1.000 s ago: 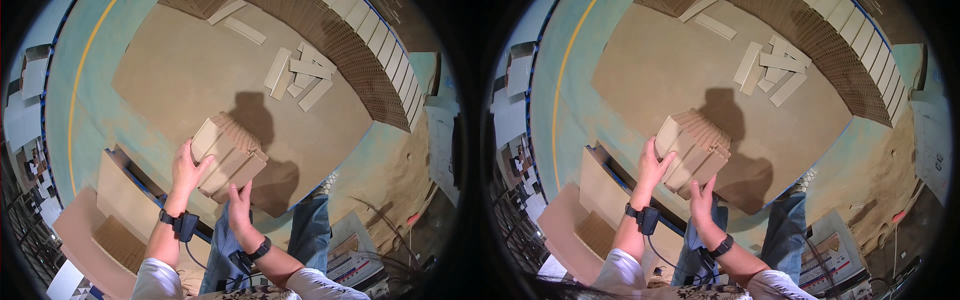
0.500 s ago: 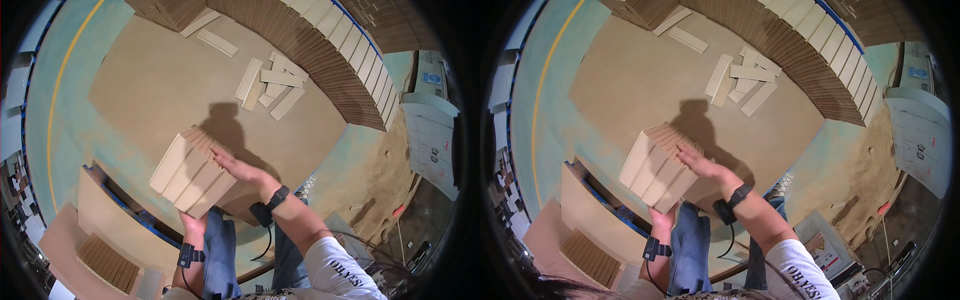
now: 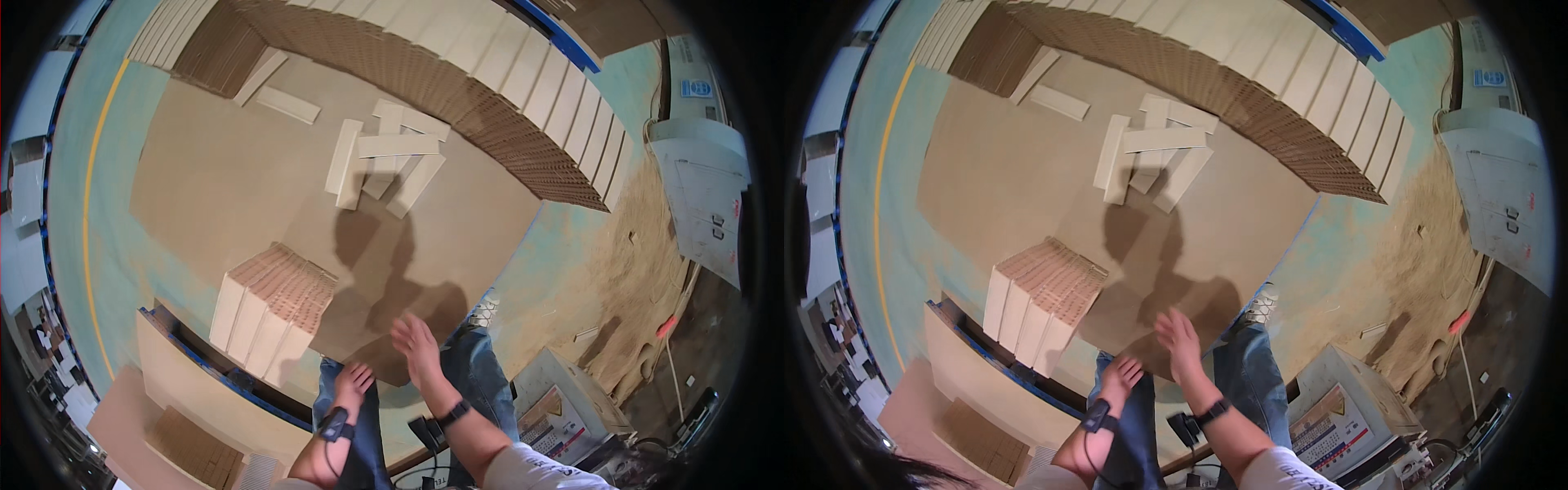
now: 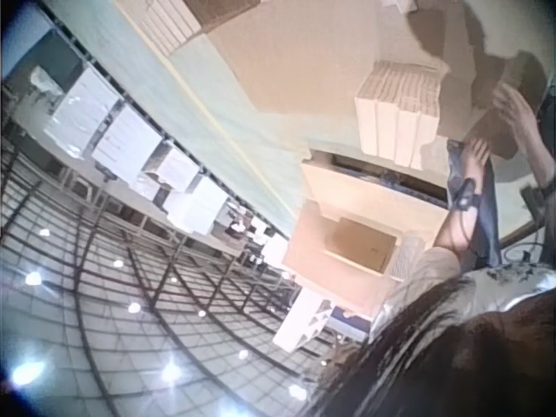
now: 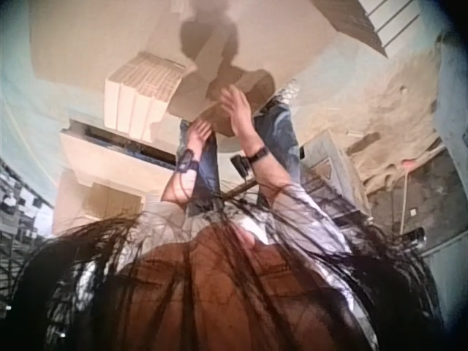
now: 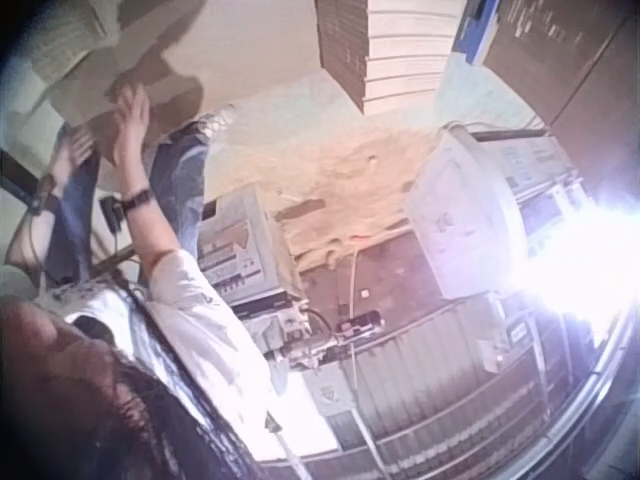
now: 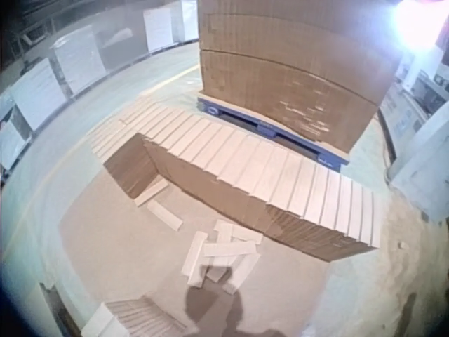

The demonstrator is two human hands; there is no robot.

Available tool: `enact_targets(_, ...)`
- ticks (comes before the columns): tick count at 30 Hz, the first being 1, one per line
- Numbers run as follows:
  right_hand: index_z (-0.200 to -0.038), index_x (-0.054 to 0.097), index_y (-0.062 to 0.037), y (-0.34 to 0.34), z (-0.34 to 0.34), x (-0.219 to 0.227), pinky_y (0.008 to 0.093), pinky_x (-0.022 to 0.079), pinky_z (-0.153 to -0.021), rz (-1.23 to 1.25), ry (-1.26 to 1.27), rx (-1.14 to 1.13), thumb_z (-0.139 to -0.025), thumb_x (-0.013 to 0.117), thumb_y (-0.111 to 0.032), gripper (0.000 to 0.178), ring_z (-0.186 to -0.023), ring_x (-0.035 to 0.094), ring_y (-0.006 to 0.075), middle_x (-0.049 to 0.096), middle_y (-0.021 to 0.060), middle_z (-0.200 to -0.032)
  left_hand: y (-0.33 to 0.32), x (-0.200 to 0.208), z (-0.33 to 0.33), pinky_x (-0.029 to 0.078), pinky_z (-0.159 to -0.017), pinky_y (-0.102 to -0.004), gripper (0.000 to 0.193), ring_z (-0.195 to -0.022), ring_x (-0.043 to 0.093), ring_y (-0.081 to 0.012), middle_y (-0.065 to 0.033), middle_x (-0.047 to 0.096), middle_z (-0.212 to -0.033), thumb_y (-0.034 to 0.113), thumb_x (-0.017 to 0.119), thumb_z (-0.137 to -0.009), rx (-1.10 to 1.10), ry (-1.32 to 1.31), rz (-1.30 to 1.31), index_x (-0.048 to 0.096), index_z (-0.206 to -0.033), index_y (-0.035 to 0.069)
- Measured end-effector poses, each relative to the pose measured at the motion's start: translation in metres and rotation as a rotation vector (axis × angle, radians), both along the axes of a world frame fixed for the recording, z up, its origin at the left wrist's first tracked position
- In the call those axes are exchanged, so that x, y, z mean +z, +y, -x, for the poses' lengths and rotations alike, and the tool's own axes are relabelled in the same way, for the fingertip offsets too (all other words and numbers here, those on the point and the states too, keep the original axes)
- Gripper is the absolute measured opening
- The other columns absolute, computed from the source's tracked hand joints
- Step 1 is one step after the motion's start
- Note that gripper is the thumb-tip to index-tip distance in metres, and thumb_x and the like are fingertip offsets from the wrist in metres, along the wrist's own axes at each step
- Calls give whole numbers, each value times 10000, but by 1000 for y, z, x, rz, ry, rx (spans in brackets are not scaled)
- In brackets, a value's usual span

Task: Sorting wood panels and feeding them into an industrial woodworking machine.

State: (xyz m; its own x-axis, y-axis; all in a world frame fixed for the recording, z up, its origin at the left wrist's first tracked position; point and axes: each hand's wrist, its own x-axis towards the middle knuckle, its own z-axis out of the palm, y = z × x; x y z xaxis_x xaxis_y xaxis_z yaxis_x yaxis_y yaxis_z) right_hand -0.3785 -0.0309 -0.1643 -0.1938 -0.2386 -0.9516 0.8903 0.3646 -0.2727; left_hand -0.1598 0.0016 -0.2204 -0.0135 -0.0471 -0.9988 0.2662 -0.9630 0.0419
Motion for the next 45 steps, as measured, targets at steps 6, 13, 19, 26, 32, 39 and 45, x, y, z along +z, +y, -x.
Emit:
enact_targets(6,-1128,456,-32,83,27,3,317,479,-747,-71,-102,-77,-920,451,-240,294,-823,595,190,601,111,-951,-178,-39,250,418,-821,-403,351,-990,502,-368,-219,510,-1078,152,604,-792,-1058,-487,1248,493,-1077,-20)
enact_targets(13,-1120,470,-27,94,58,-12,301,481,-749,20,-198,-138,-917,454,-188,260,-820,593,176,595,120,-954,-318,-67,351,205,-1003,-558,930,-1254,291,-316,-184,392,-1283,373,739,-638,-1841,-1206,1515,241,-1330,3)
enact_targets(19,-1124,476,-44,96,84,-7,308,485,-757,39,-285,-247,-919,454,-182,249,-826,599,180,608,116,-949,-330,-85,350,258,-981,-509,872,-1117,432,-311,-165,510,-1144,335,744,-617,-1866,-987,1264,309,-1301,14)
enact_targets(26,-1123,485,-57,86,91,-8,307,486,-751,53,-290,-263,-917,467,-199,252,-830,600,180,611,112,-952,-259,-81,325,372,-883,-421,661,-1014,464,-317,-166,488,-1056,215,700,-628,-1497,-743,1350,411,-1188,13)
enact_targets(32,-1109,476,-44,85,91,-5,327,485,-761,41,-300,-257,-912,459,-174,236,-823,598,194,604,115,-939,-228,-92,333,392,-856,-416,565,-976,465,-351,-188,490,-1003,160,720,-640,-1573,-887,1432,445,-1110,10)
enact_targets(39,-1147,453,-47,89,83,-15,317,473,-762,86,-254,-228,-919,463,-240,299,-834,581,176,597,105,-964,-199,-58,306,453,-625,-286,288,-686,568,-144,-84,613,-811,164,633,-758,-987,229,660,545,-974,-6)
enact_targets(45,-1198,401,-54,85,83,-24,329,459,-802,155,-66,-270,-925,438,-281,357,-926,549,170,552,83,-1057,-86,27,247,466,-728,-282,402,-852,574,-138,-84,616,-913,177,612,-792,-1053,485,144,497,-1127,-12)
